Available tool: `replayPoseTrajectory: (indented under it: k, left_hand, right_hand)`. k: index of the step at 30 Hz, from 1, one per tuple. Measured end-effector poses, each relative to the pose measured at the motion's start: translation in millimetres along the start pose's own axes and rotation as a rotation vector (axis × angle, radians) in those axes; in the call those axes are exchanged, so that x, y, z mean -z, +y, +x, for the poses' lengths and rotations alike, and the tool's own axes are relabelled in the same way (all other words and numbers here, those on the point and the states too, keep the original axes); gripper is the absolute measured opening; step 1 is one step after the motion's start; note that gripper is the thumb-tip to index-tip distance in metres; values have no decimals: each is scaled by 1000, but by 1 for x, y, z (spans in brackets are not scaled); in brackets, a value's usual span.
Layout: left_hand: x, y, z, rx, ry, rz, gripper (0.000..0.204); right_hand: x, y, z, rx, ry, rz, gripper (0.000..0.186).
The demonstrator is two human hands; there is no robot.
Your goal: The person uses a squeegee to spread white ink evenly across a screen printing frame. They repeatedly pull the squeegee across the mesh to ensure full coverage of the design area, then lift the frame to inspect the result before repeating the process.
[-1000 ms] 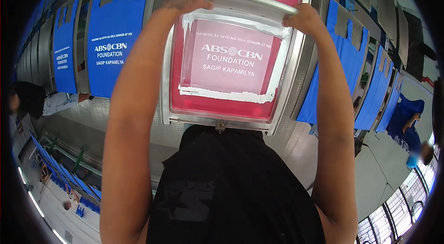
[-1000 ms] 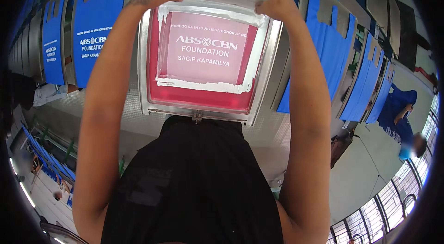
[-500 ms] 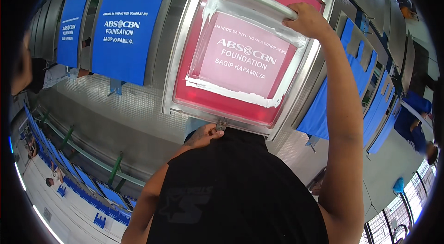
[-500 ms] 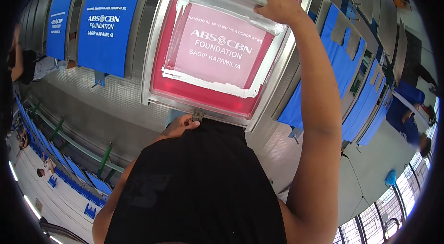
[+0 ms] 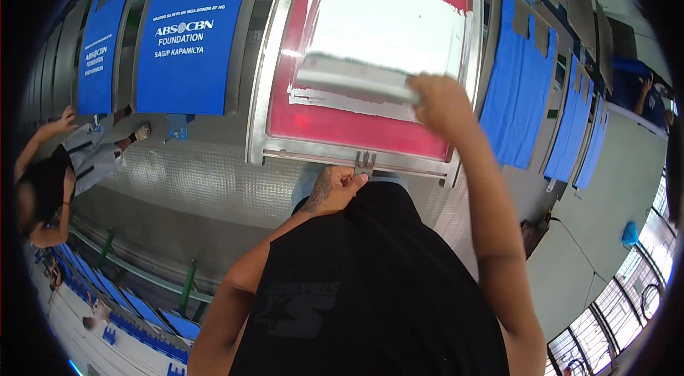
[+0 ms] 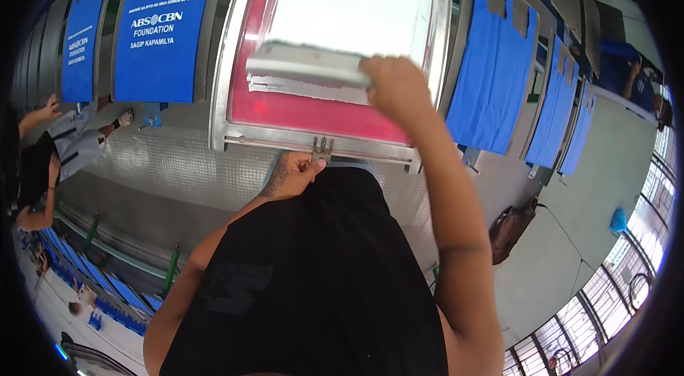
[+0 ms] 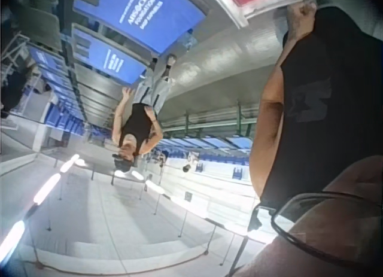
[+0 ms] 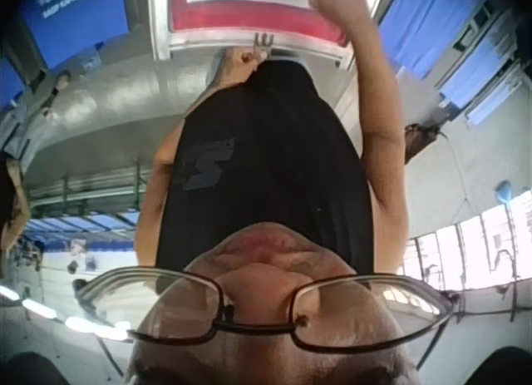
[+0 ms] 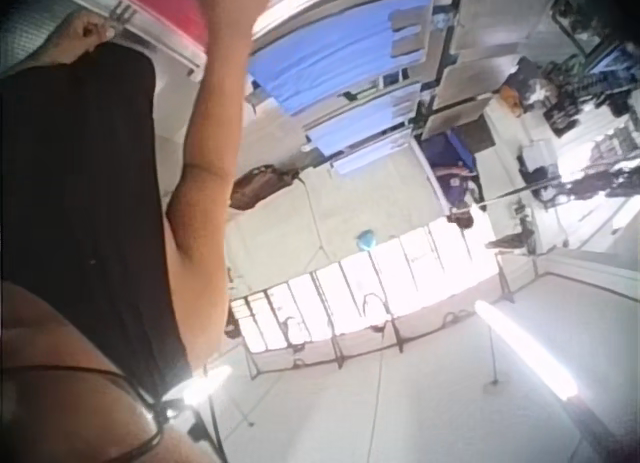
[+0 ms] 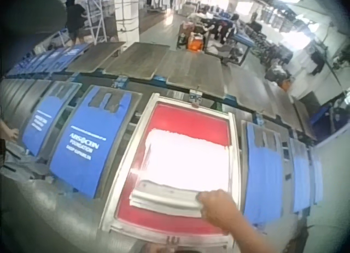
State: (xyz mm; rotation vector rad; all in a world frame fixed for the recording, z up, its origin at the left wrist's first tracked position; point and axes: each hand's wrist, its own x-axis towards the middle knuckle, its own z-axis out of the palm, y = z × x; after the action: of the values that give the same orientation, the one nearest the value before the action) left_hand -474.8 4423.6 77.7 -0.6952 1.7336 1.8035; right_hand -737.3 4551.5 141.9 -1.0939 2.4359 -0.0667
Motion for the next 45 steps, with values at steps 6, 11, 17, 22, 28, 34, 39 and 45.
replayPoseTrajectory:
  k: [6,11,17,22,28,34,39,45]
  left_hand:
    - [-8,-14,9,-93,82,53,44]
    - [-18,-12,13,-134,224,170,45]
    - [-30,-13,9,-42,342,342,42]
    - [-29,-7,7,-104,473,375,33]
    - [93,14,45,-323,1268,951,43]
    - [141,3,61,161,972,468,57]
    - [57,25,21,171,1027,452,52]
    - [-72,64,70,-108,769,122,51]
  right_hand:
    - [-20,-40,-64,55,151,105,40]
    - [0,-7,-41,-181,154,198,33]
    - [-1,81,-31,-539,330,777,39]
    - [-43,141,-23,-660,130,1393,49]
    - [-72,157,-22,-526,41,1661,48]
    - [-55,158,-28,-500,11,1676,43]
    - [-50,193,-88,-553,190,1706,45]
    - [-45,284,-215,-836,452,1563,56]
